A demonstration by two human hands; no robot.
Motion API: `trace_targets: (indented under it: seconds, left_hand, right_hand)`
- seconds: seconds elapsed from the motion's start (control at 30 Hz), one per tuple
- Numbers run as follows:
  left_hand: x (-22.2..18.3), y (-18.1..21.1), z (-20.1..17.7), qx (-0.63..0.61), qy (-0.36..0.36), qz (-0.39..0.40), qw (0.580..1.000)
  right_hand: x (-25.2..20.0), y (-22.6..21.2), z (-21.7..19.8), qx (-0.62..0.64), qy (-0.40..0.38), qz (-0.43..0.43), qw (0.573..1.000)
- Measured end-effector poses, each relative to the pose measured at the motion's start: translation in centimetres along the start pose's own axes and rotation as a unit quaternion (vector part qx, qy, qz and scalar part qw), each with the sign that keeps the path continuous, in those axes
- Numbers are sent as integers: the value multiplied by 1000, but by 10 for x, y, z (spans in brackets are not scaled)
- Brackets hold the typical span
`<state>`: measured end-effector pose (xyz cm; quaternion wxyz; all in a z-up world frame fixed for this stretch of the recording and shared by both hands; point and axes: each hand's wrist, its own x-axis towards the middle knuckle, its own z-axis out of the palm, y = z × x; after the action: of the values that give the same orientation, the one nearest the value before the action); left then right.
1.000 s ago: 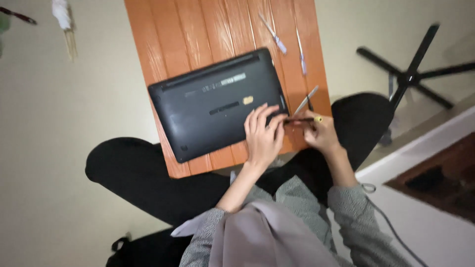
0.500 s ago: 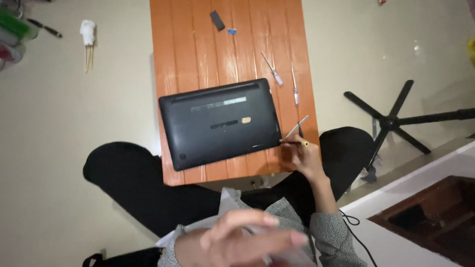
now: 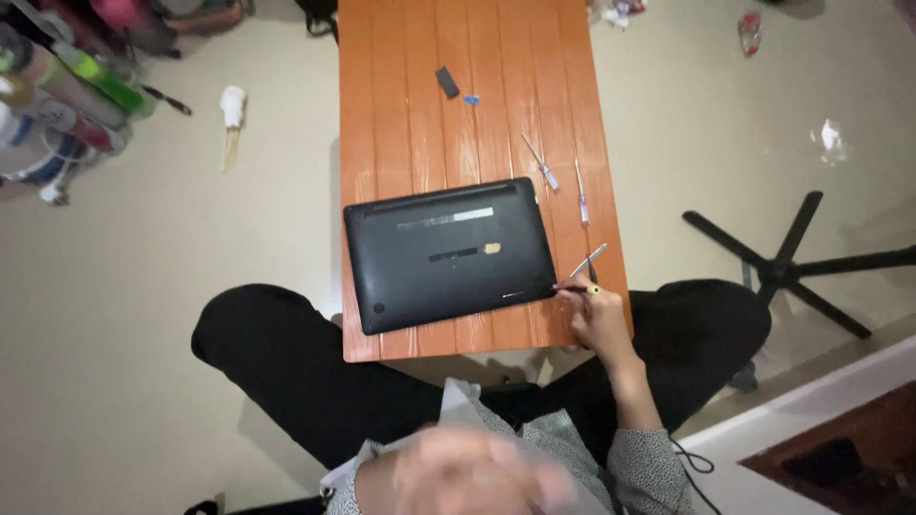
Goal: A person uses a screwdriver to remove the back panel screws from a laptop on a small table.
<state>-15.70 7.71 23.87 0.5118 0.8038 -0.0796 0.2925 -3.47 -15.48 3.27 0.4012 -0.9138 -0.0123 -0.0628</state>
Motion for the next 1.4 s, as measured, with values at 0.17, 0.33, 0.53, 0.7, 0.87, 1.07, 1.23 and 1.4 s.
trace_targets:
  seconds: [0.17, 0.33, 0.53, 0.7, 0.87, 1.07, 1.23, 1.4]
  left_hand:
    - [67, -58, 12, -158, -42, 213, 963]
    - [19, -130, 37, 44, -190, -43, 980]
    - [-20, -198, 59, 229, -347, -83, 906]
    - [-50, -230, 77, 294, -338, -57, 892]
    - [-66, -239, 81, 308, -310, -32, 899]
    - [-67, -237, 82, 337, -348, -41, 874]
    - [-95, -266, 102, 530, -128, 154, 824]
    - [-106, -261, 91, 542, -108, 172, 816]
  right_hand:
    - [-5, 23, 9, 64, 41, -33, 997]
    - [-1, 19, 13, 2, 40, 14, 999]
    - [-11, 1, 10, -84, 59, 50, 993]
    - [-14, 2, 13, -42, 63, 51, 996]
    - [-19, 25, 25, -51, 56, 69, 995]
    - [-26, 43, 35, -54, 68, 80, 993]
    - [-30, 19, 24, -39, 89, 94, 991]
    - [-44, 35, 28, -32, 80, 132, 987]
